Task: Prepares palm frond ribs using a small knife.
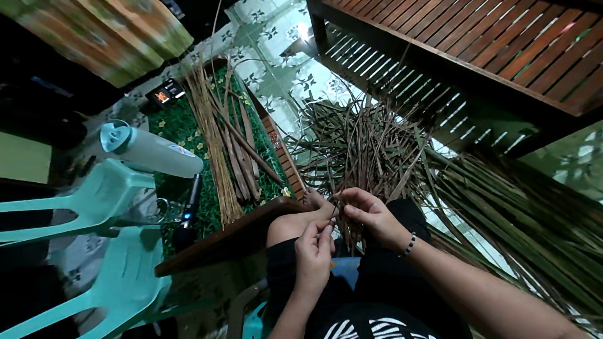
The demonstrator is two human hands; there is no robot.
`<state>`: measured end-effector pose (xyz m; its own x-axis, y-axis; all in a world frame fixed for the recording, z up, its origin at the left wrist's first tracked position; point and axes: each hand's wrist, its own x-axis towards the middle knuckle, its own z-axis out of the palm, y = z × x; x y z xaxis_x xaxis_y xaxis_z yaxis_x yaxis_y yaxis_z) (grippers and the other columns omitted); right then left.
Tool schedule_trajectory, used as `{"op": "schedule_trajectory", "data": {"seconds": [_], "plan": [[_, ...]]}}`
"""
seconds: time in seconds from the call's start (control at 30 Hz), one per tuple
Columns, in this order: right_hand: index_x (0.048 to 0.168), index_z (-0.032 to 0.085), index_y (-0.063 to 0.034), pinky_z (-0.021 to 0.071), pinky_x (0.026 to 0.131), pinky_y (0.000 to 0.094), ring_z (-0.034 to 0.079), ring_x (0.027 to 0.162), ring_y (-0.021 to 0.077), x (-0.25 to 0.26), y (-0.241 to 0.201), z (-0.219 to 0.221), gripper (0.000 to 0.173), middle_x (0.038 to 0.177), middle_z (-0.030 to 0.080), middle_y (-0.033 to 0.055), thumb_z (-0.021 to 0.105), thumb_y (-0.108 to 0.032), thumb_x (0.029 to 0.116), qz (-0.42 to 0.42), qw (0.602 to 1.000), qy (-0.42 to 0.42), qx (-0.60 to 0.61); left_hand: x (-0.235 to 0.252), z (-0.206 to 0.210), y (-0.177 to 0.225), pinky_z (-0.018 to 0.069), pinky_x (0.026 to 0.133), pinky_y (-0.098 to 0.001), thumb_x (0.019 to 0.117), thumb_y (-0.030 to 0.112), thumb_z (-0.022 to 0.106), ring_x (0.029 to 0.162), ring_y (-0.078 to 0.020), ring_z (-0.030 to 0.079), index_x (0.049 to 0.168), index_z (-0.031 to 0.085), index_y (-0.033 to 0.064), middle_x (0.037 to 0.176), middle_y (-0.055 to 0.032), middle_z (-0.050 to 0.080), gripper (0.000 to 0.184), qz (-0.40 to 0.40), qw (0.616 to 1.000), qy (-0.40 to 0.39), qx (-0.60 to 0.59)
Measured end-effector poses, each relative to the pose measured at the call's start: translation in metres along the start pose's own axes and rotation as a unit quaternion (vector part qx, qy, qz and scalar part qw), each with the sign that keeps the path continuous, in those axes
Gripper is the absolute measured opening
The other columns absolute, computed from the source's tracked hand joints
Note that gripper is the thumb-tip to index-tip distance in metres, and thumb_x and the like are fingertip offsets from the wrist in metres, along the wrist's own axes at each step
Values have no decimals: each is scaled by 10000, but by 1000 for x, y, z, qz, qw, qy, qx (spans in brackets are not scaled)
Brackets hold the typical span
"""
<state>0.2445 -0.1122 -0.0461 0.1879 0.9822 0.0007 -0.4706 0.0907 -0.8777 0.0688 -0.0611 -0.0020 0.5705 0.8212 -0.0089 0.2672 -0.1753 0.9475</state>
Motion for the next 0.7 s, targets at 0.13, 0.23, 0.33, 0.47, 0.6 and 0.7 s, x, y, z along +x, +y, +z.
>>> {"op": "schedule_trajectory", "data": {"seconds": [0.13, 0.23, 0.33, 0.47, 0.6, 0.7], "plan": [[1291, 610, -76, 486, 597, 196, 566, 665, 53, 0, 2, -1, 280, 917, 656, 30, 570, -176, 1033, -9, 1000, 1, -9, -2, 1, -3, 484, 447, -178, 1037, 60, 529, 519, -30, 571, 1107, 643, -38, 714, 11, 647, 165, 38, 998, 18, 42], [1289, 590, -54, 494, 625, 194, 577, 704, 39, -3, 1, 3, 276, 968, 661, 15, 561, -140, 1028, -12, 999, -14, -29, -2, 2, -3, 503, 463, -175, 1031, 57, 533, 531, -21, 584, 1087, 649, -38, 733, 11, 663, 160, 63, 995, 33, 68], [1285, 587, -41, 490, 606, 188, 573, 690, 35, -4, 1, 7, 277, 944, 654, 3, 563, -156, 1034, -9, 999, -15, -38, -2, 2, -4, 515, 476, -180, 1022, 60, 542, 549, -20, 598, 1077, 664, -36, 742, 7, 671, 164, 86, 989, 44, 112], [1252, 616, -42, 504, 617, 201, 584, 696, 46, -4, 3, 6, 251, 944, 661, 12, 577, -145, 1026, -31, 999, 13, -30, -4, 4, -6, 525, 508, -187, 1013, 61, 546, 569, -27, 605, 1068, 671, -39, 744, -1, 672, 169, 98, 985, 44, 138], [1246, 625, -42, 504, 612, 194, 582, 693, 40, -5, 4, 8, 244, 945, 660, 11, 583, -132, 1024, -44, 998, 35, -34, -8, 6, -3, 506, 485, -187, 1020, 56, 533, 538, -27, 579, 1076, 660, -35, 707, 9, 646, 165, 82, 989, 35, 114], [1242, 633, -28, 517, 669, 199, 601, 751, 42, -6, 6, 11, 246, 990, 674, 17, 586, -121, 1019, -57, 996, 57, -47, -10, 8, -3, 501, 469, -184, 1024, 65, 532, 529, -24, 578, 1065, 658, -25, 698, 19, 644, 160, 76, 989, 36, 121]]}}
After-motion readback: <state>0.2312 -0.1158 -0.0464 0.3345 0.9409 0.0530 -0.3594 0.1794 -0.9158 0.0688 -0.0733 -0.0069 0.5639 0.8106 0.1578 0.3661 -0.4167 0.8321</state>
